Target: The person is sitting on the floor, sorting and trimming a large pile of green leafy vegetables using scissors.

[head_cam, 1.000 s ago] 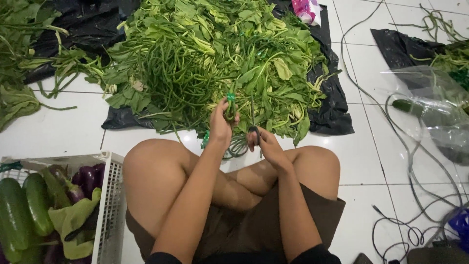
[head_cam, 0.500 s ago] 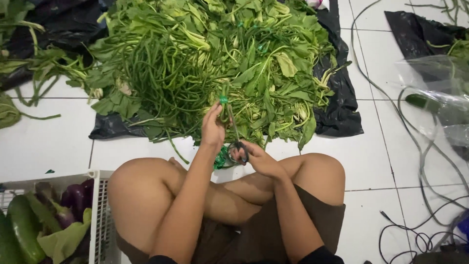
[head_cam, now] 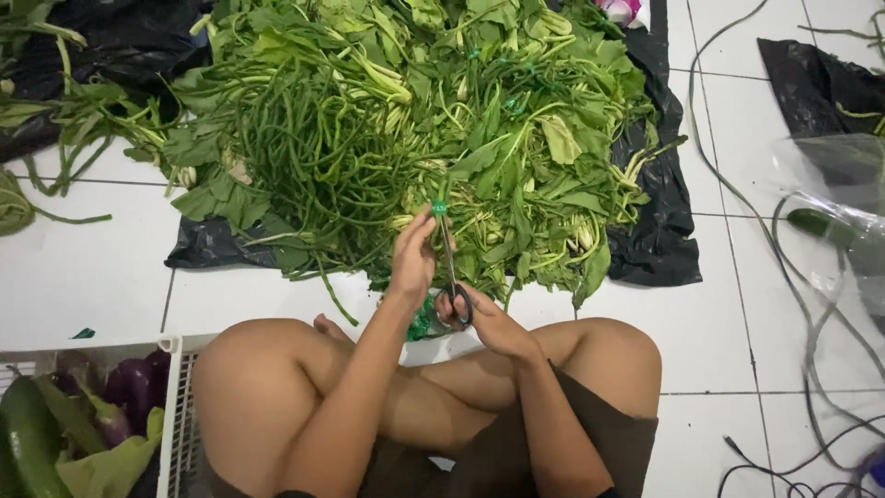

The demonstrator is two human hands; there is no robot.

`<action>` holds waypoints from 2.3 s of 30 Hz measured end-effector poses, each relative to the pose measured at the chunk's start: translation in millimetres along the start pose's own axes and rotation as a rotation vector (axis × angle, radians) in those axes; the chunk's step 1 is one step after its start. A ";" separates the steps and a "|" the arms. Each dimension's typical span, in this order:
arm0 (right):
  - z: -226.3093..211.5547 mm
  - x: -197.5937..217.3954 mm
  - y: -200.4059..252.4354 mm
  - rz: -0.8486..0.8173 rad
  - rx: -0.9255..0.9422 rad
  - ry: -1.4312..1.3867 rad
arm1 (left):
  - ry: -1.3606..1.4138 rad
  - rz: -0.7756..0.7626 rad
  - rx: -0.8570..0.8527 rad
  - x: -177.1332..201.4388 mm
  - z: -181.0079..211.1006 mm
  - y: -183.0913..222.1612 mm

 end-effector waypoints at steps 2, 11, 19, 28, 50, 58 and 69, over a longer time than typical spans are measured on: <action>-1.9 3.5 0.1 0.013 -0.002 -0.009 | 0.055 -0.027 -0.022 1.6 -5.8 -2.4; -2.9 3.6 4.1 -0.007 0.033 -0.025 | -0.038 0.084 0.039 -16.8 13.6 17.4; -10.4 1.0 5.7 -0.012 0.008 -0.022 | 0.081 -0.030 -0.037 6.0 -7.0 -4.0; -17.7 -1.0 6.5 0.044 0.050 -0.009 | 0.085 -0.020 -0.011 2.0 -9.3 1.1; 1.9 12.3 2.6 0.232 0.174 0.107 | 0.093 -0.055 0.034 -12.7 -17.0 17.9; 2.1 14.1 5.6 0.291 0.220 0.048 | 0.046 -0.087 -0.013 -11.4 -19.7 16.7; 3.0 17.5 4.8 0.333 0.269 -0.022 | 0.024 -0.035 -0.019 -1.4 -21.8 12.6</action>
Point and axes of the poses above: each hand's wrist, its own y-axis away from the middle knuckle, its own x-axis out of the back of the hand, z = x × y, the point moved 7 cm from there along -y, towards the middle knuckle, and after that the axes turned 1 degree about -x, right-handed, at the moved point
